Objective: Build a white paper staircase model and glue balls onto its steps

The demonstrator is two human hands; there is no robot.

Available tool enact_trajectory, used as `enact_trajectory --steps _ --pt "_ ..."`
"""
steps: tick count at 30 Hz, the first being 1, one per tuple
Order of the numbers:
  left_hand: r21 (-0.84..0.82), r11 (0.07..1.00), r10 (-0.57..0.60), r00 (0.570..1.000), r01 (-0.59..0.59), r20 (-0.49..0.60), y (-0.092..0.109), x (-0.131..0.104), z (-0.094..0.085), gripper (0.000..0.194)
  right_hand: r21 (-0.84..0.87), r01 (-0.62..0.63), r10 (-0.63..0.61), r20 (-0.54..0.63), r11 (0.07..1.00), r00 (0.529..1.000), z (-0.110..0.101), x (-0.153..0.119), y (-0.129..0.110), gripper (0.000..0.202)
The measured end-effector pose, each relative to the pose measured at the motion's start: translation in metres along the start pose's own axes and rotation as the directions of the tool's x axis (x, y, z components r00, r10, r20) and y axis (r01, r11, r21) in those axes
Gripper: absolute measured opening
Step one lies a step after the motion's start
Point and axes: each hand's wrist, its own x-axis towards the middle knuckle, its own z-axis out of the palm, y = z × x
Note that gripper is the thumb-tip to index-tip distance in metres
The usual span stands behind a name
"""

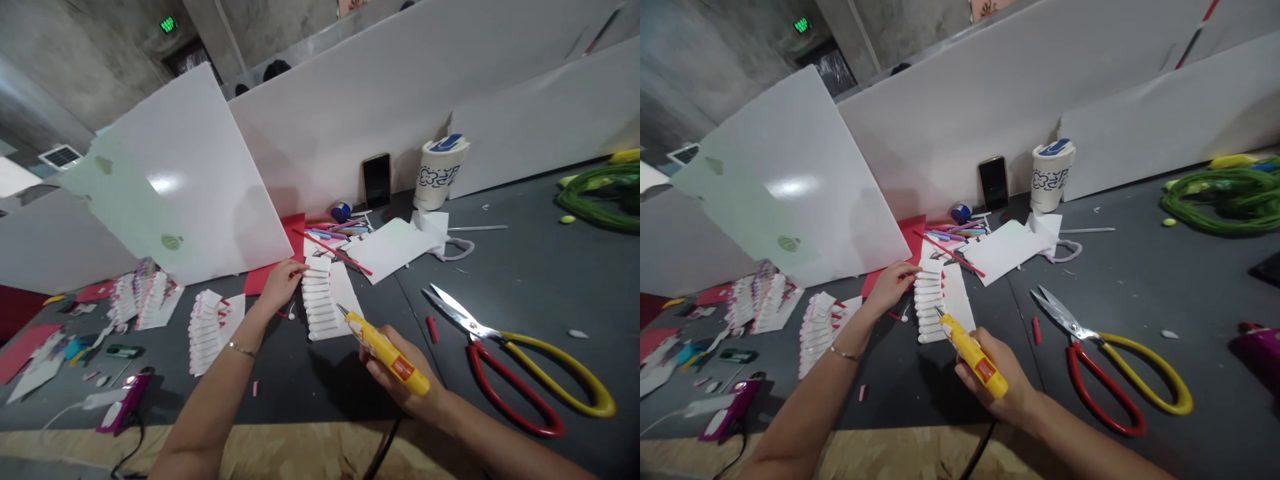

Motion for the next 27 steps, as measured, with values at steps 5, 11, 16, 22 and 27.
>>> enact_trajectory --steps 5,11,16,22,27 --pt "0.004 1.0 -0.017 1.0 0.017 -0.011 -0.0007 -0.0009 0.002 0.028 -0.009 0.004 -0.004 -0.006 1.0 1.0 0.0003 0.0007 -0.0011 0.015" --pt "-0.021 0.998 -0.061 0.996 0.06 -0.066 0.001 0.0001 0.0028 0.017 -0.004 0.024 -0.024 -0.001 1.0 1.0 -0.0004 0.0011 -0.001 0.014" --pt "0.012 0.996 -0.088 0.994 0.089 -0.061 0.0029 0.0012 0.0023 0.013 -0.01 0.011 -0.011 0.012 1.0 1.0 -0.0006 0.0003 -0.0002 0.015" --pt "0.104 0.993 -0.046 0.999 0.048 -0.023 0.0052 0.0026 0.0002 0.014 -0.013 0.027 -0.027 0.001 1.0 1.0 0.0002 0.0009 -0.0002 0.017" --pt "0.116 0.993 -0.017 1.0 0.017 -0.003 0.0042 0.0024 -0.001 0.016 -0.014 0.051 -0.051 -0.009 0.999 0.999 0.0 0.0019 -0.0013 0.013"
